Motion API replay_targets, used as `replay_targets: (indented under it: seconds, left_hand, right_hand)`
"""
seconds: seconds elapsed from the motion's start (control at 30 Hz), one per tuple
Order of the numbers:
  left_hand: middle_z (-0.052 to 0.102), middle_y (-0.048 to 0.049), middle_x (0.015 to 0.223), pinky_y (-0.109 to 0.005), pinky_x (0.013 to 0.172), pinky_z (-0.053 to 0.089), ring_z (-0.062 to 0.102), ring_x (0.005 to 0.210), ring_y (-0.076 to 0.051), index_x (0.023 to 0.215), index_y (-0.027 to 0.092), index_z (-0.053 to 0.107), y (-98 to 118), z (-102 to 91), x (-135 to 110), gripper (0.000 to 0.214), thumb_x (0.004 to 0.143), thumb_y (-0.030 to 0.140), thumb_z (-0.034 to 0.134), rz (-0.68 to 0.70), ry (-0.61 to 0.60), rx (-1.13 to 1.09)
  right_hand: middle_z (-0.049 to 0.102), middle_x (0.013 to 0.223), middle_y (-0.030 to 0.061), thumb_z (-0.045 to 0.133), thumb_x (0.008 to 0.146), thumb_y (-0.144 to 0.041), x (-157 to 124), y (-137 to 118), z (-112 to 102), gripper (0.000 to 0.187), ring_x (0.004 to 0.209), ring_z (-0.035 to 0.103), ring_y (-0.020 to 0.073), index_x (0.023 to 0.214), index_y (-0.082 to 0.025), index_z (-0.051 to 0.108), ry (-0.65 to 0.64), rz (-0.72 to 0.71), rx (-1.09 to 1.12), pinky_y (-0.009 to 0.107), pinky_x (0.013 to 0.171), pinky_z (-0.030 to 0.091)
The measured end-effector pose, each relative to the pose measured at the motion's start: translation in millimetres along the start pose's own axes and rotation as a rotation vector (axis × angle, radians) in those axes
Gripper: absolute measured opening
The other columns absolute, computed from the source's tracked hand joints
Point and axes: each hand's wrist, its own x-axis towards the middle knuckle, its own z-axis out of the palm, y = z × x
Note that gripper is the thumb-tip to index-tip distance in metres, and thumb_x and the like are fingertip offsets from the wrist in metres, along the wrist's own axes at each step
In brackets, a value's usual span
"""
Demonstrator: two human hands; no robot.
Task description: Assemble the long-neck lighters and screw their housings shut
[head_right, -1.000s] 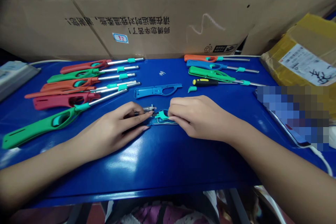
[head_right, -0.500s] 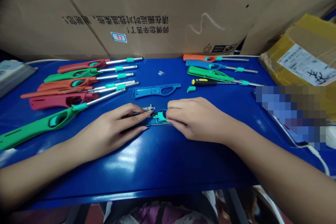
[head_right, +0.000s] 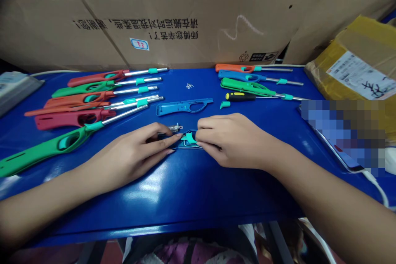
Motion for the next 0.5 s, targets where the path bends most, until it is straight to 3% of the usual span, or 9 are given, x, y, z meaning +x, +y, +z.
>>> replay_targets:
  seconds: [0.27, 0.5]
  left_hand:
    - [0.062, -0.0119, 0.128, -0.038, 0.096, 0.058, 0.064, 0.114, -0.023, 0.145, 0.018, 0.054, -0.9, 2.9, 1.3, 0.042, 0.103, 0.023, 0.05, 0.019, 0.037, -0.062]
    - [0.061, -0.0108, 0.121, -0.036, 0.08, 0.059, 0.065, 0.099, -0.022, 0.144, 0.023, 0.056, 3.1, 1.7, 1.5, 0.041, 0.103, 0.023, 0.048, 0.017, 0.009, -0.004]
  right_hand:
    - [0.069, 0.093, 0.0026, 0.048, 0.102, -0.027, -0.5, -0.8, 2.6, 0.026, 0.079, 0.063, 0.0166, 0.095, -0.021, 0.072, -0.01, 0.034, -0.011, 0.031, 0.067, 0.041]
    - [0.064, 0.085, 0.0041, 0.042, 0.104, -0.022, -0.3, -0.8, 2.9, 0.03, 0.077, 0.058, 0.0177, 0.094, -0.018, 0.07, -0.032, -0.058, -0.053, 0.031, 0.067, 0.039]
